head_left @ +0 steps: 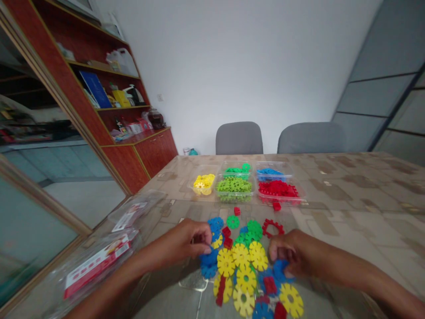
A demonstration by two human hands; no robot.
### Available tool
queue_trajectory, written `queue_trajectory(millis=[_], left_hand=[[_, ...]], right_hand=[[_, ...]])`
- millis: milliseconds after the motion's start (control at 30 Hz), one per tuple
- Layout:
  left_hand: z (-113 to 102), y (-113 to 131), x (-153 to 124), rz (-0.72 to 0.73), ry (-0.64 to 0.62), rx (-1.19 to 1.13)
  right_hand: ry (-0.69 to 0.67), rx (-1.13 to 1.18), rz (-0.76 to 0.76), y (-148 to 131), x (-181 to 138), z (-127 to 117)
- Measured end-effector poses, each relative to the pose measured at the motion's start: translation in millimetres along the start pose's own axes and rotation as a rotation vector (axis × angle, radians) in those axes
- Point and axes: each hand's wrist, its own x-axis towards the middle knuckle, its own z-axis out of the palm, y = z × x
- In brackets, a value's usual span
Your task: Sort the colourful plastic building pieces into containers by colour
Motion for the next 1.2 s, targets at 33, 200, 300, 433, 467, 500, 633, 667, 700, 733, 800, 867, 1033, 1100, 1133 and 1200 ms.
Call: queue_trajectory(millis=[33,200,300,433,467,500,633,667,700,733,800,867,1033,1100,1133,1200], left_hand=[[-1.9,-3.2,-1.8,-0.032,-0.082,0.009],[6.3,-12.2,-1.8,-0.068,-0.199,0.124],[11.5,-9.4,0.4,-0.079,-0.17,0.198],[11.8,-4.8,-1.3,-0.069,-0.162,0.312],[11.7,-4.4,-2.5,-0.055,-0.152,0.34],[11.8,-4.5,-3.8,-0.039,-0.141,0.36],[14.2,-7.8,-7.5,-0.007,-0.131,0.379],[14.9,-8.6,-7.7,-0.01,-0.134,0.38],[15.6,-8.8,-7.6,-0.014,-0.138,0.381],[16.1,-8.4,-7.4,-0.023,-0.144,0.383],[16.6,-5.2,-7.2,-0.049,-0.154,0.38],[16.5,0.3,-7.6,-0.077,-0.161,0.365],[14.2,7.8,-9.7,-0.129,-0.182,0.329],[12.2,4.8,-9.3,-0.126,-0.197,0.312],[11.0,2.8,-8.9,-0.114,-0.198,0.305],[8.5,-0.7,-7.8,-0.085,-0.169,0.297]], right_hand=[[-0.013,0.024,-0.001,-2.4,0.5,3.0],[-0.033,-0.053,0.061,-16.6,-2.7,15.1],[0.024,-0.125,0.019,-17.6,-7.1,19.0],[-0.002,-0.177,-0.031,-23.2,-9.9,20.9],[-0.015,-0.18,-0.042,-26.9,-10.2,21.0],[-0.019,-0.176,-0.056,-31.1,-10.5,20.9],[0.029,-0.168,-0.103,-43.8,-11.9,21.0],[0.038,-0.17,-0.098,-44.1,-12.0,21.3],[0.043,-0.169,-0.083,-43.1,-12.1,21.8],[0.045,-0.16,-0.061,-41.0,-12.1,22.4],[0.057,-0.145,-0.022,-34.9,-11.7,23.5],[0.079,-0.144,-0.006,-29.0,-10.8,23.8],[0.098,-0.195,-0.011,-23.7,-5.6,15.0],[0.086,-0.193,-0.014,-26.8,-5.5,8.1],[0.087,-0.184,-0.019,-30.1,-6.8,5.0],[0.09,-0.168,-0.028,-40.5,-12.6,2.5]])
